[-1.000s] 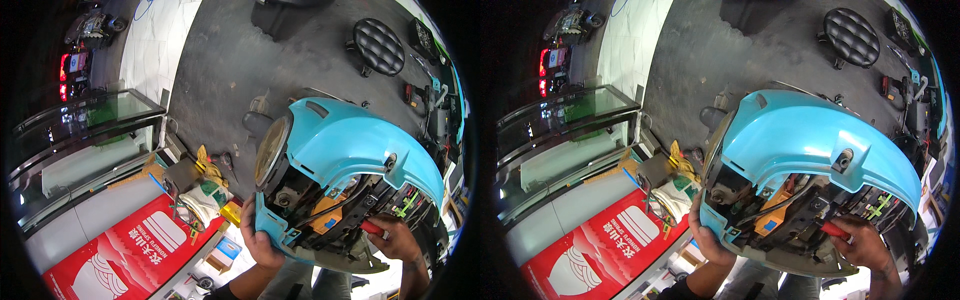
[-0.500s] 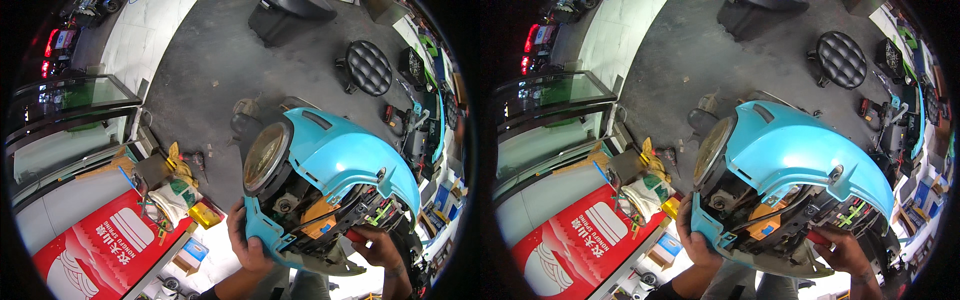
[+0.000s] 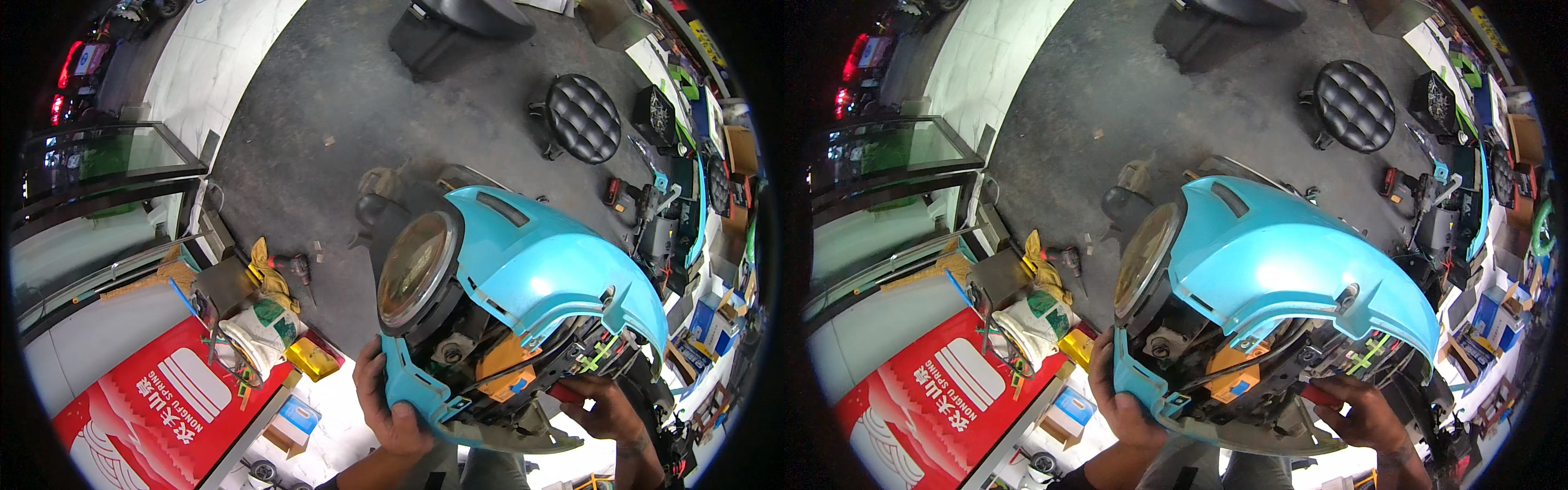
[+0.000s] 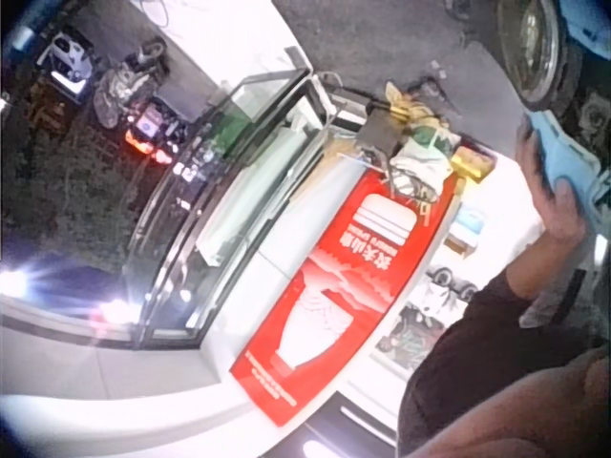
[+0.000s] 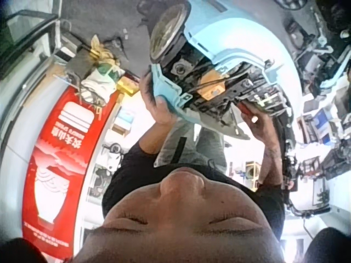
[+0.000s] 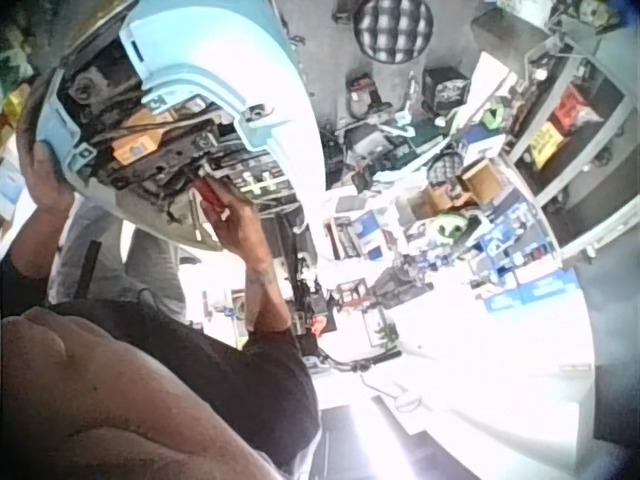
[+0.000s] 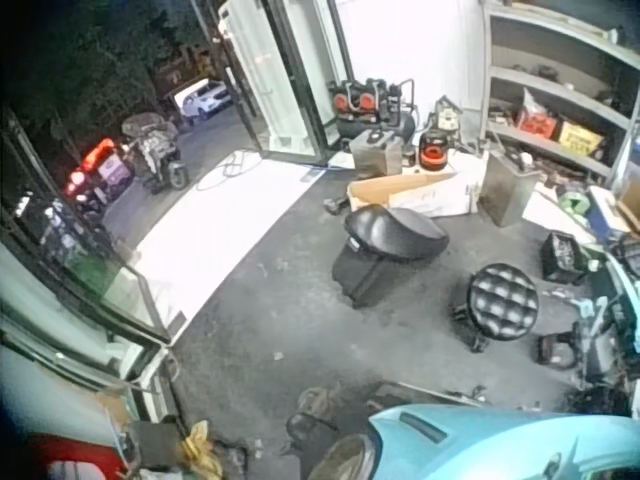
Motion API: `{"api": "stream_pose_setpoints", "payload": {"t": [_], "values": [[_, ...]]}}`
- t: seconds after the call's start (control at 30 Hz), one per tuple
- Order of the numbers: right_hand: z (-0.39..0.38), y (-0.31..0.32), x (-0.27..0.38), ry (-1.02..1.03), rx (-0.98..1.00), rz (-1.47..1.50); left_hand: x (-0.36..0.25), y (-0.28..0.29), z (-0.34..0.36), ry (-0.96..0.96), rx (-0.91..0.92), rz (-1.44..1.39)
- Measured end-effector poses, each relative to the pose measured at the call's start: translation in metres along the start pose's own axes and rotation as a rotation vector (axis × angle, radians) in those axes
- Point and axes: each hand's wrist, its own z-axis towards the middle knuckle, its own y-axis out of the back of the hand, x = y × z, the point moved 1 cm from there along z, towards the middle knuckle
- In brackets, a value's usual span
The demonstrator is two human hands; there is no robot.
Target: The person works on a light blue scooter in a workshop, using a screwdriver to remove and reattach the front fairing and inspecting the internal wiring and components. They briefly exit the shop to open the seat of a black scooter parked outside, then return to continue adjusting the blue scooter's front assembly.
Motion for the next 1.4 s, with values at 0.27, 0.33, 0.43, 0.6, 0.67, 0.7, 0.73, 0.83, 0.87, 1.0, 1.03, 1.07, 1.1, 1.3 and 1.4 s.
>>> {"api": "stream_pose_setpoints", "payload": {"t": [0.27,0.33,0.43,0.6,0.67,0.7,0.73,0.83,0.87,1.0,1.03,1.07,1.1,1.3,1.4], "values": [[0.015,-0.012,-0.005,0.068,0.002,-0.026,-0.006,-0.002,0.001,0.028,0.033,0.004],[0.017,-0.013,-0.006,0.044,0.018,-0.005,-0.006,-0.002,0.0,0.051,0.051,-0.017],[0.018,-0.014,-0.005,0.093,-0.006,-0.03,-0.005,0.0,0.0,0.058,0.061,0.014],[0.017,-0.011,-0.002,0.061,0.027,-0.085,-0.003,0.001,0.001,0.064,0.054,-0.014],[0.017,-0.011,-0.002,0.071,0.018,-0.054,-0.003,0.001,0.001,0.043,0.046,0.009],[0.017,-0.011,-0.002,0.075,0.013,-0.044,-0.004,0.0,0.002,0.041,0.049,-0.001],[0.017,-0.011,-0.002,0.087,0.004,-0.045,-0.004,-0.001,0.002,0.031,0.043,0.019],[0.018,-0.012,-0.004,0.08,-0.016,-0.02,-0.006,-0.003,0.003,0.016,0.042,0.013],[0.019,-0.011,-0.005,0.129,-0.033,-0.008,-0.007,-0.003,0.003,0.015,0.031,0.016],[0.021,-0.009,-0.009,0.139,-0.019,-0.014,-0.01,-0.005,0.003,0.076,0.042,0.002],[0.022,-0.009,-0.009,0.151,-0.017,-0.052,-0.011,-0.005,0.004,0.102,0.034,0.015],[0.023,-0.009,-0.009,0.153,-0.017,-0.094,-0.012,-0.006,0.004,0.11,0.036,-0.01],[0.024,-0.009,-0.009,0.165,-0.02,-0.114,-0.012,-0.006,0.004,0.113,0.049,-0.017],[0.029,-0.011,-0.009,0.196,0.009,-0.045,-0.007,0.001,0.0,0.202,0.071,-0.088],[0.032,-0.016,-0.011,0.213,-0.004,-0.006,0.001,0.008,-0.003,0.161,0.072,-0.041]]}}
